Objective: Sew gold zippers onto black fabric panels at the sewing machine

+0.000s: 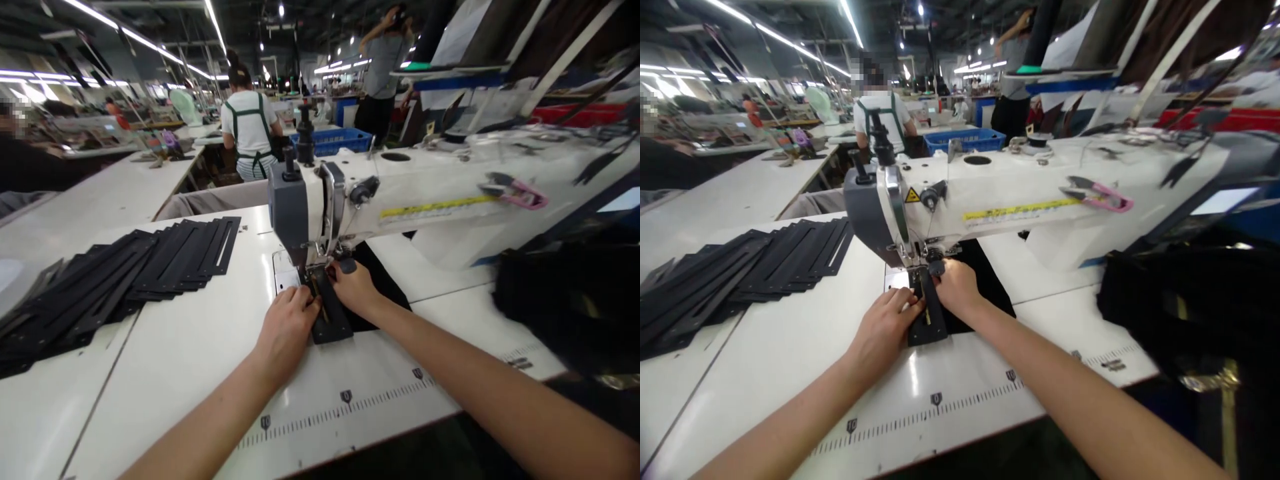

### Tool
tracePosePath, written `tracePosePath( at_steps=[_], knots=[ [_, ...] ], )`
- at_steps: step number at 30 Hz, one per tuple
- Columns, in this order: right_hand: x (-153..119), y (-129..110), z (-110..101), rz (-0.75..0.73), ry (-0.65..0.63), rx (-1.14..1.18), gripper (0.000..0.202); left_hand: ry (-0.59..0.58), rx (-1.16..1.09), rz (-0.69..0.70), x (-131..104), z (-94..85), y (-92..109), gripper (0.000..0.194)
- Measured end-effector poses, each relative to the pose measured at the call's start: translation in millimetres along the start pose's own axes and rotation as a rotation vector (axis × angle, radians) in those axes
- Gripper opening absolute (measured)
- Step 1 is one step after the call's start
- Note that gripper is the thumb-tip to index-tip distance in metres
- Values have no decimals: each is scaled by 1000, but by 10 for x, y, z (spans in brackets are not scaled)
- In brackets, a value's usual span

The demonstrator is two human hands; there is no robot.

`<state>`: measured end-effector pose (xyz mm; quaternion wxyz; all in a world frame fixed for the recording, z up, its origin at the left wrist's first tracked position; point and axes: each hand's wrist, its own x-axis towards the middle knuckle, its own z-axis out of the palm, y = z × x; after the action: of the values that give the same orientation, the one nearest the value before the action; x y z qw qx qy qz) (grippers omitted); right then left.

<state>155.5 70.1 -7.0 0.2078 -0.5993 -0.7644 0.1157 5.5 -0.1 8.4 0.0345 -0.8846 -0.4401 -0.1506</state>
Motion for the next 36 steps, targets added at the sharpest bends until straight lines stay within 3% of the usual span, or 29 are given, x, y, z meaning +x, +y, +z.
tracePosePath(
  at_steps=[4,7,10,12,14,22,36],
  knots=[
    [97,-42,34,100,6,-39,30,14,1,7,15,5,-5,20],
    [-38,-49,-77,24,13,-35,22,48,-27,-12,-33,-10,-11,25],
    [-383,8,-199,-242,23,29,19,140,-37,-33,-132,-11,-12,31],
    [-630,66,-230,-539,39,124,28,181,-21,17,-190,0,0,27],
    [-805,109,-227,-654,30,147,36,195,7,103,-217,6,20,25],
    [-804,90,-270,-633,-57,122,35,196,60,205,-137,-60,19,25],
    [-538,70,-205,-614,-29,139,34,188,59,222,-18,-35,-146,27]
  ],
)
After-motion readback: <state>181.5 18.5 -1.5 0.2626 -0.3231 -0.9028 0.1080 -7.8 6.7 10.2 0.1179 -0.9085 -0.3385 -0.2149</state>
